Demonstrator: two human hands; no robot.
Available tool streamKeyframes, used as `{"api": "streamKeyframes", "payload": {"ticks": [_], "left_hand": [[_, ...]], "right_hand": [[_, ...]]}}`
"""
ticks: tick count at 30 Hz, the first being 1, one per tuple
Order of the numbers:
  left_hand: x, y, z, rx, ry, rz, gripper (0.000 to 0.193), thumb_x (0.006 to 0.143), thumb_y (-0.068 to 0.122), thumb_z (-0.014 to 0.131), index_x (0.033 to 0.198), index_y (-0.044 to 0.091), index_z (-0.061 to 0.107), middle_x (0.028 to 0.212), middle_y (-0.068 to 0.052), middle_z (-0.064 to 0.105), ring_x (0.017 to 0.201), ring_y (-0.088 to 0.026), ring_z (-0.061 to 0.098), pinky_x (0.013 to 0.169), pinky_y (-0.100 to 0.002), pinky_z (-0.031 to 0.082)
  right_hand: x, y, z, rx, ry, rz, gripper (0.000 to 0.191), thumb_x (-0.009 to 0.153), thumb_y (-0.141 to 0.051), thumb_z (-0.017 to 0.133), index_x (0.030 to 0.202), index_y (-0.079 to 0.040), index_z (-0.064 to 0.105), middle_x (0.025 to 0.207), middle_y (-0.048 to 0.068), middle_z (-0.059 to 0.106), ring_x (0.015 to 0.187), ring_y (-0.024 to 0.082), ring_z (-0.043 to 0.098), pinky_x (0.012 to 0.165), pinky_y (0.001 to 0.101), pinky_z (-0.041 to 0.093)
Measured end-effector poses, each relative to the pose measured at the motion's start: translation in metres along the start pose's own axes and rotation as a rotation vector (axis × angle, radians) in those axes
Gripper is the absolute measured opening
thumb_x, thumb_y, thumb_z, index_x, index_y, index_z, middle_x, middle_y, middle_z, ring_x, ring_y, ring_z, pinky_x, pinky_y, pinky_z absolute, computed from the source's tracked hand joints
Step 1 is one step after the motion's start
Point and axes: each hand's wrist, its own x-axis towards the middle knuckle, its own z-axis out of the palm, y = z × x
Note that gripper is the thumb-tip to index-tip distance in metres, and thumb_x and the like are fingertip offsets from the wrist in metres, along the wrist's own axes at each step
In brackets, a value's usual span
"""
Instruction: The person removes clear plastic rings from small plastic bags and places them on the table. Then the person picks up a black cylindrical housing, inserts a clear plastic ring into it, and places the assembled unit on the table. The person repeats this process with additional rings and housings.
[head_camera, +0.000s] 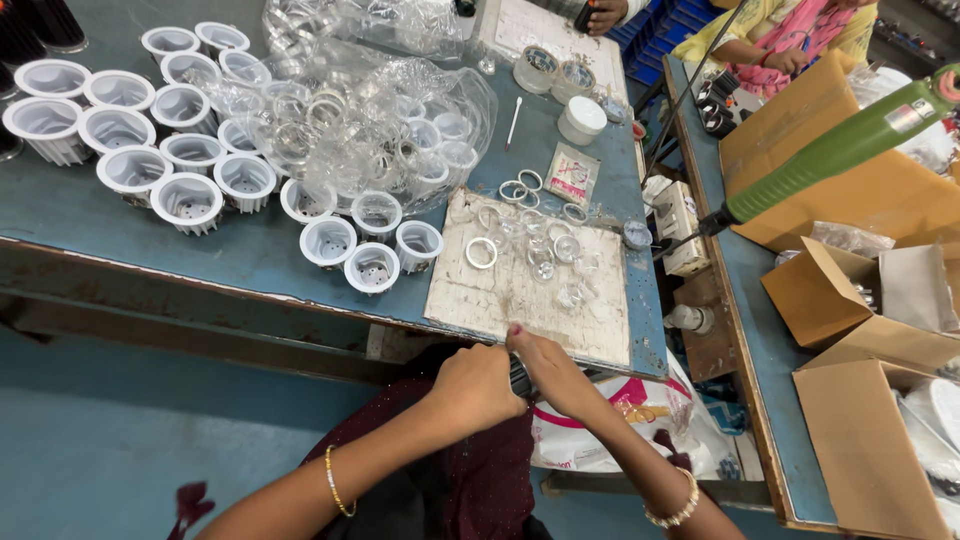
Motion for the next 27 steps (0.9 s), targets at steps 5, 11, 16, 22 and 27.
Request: {"api": "streamKeyframes", "payload": {"ticks": [5,11,16,22,27], "left_hand": [[0.003,-0.012,-0.023,-0.899,-0.707,-0.064,0.029,0.079,0.021,0.079,0.094,-0.003,0.07,0.075,-0.011,0.07,0.059,-0.015,0.068,0.054,-0.031,0.058],[-0.003,0.0,-0.015,-1.201,-0.954,-0.061,0.024,0.084,0.016,0.077,0.095,-0.004,0.069,0.072,-0.009,0.067,0.056,-0.012,0.064,0.051,-0.026,0.054],[-0.002,0.008,-0.017,-0.767,-0.649,-0.111,0.022,0.075,0.015,0.077,0.084,-0.004,0.07,0.069,-0.009,0.069,0.055,-0.014,0.067,0.05,-0.028,0.057],[-0.01,0.018,-0.027,-0.595,-0.498,-0.046,0.027,0.07,0.016,0.078,0.081,-0.007,0.069,0.066,-0.012,0.07,0.053,-0.016,0.068,0.05,-0.03,0.056],[-0.017,0.024,-0.042,-0.444,-0.24,0.308,0.034,0.067,0.018,0.083,0.091,-0.001,0.068,0.076,-0.008,0.071,0.067,-0.015,0.066,0.067,-0.03,0.055]], "right_hand": [[-0.031,-0.016,-0.013,-0.163,0.098,-0.568,0.052,0.107,-0.041,0.027,0.109,0.0,0.057,0.082,0.015,0.063,0.071,0.025,0.063,0.066,0.0365,0.05],[-0.027,-0.015,-0.022,-0.34,0.206,-1.079,0.046,0.106,-0.037,0.038,0.1,0.004,0.058,0.084,0.018,0.063,0.064,0.032,0.063,0.06,0.0401,0.051],[-0.029,-0.006,-0.01,-0.234,0.209,-0.783,0.032,0.098,-0.022,0.041,0.09,0.004,0.059,0.073,0.018,0.059,0.057,0.031,0.061,0.057,0.0406,0.05],[-0.031,-0.006,-0.007,-0.241,0.211,-0.733,0.034,0.103,-0.026,0.041,0.091,0.001,0.058,0.074,0.017,0.059,0.061,0.029,0.062,0.061,0.0377,0.05],[-0.043,-0.016,-0.021,0.108,0.209,-0.461,0.047,0.103,-0.039,0.038,0.109,0.003,0.058,0.091,0.013,0.06,0.079,0.02,0.059,0.07,0.0305,0.048]]}}
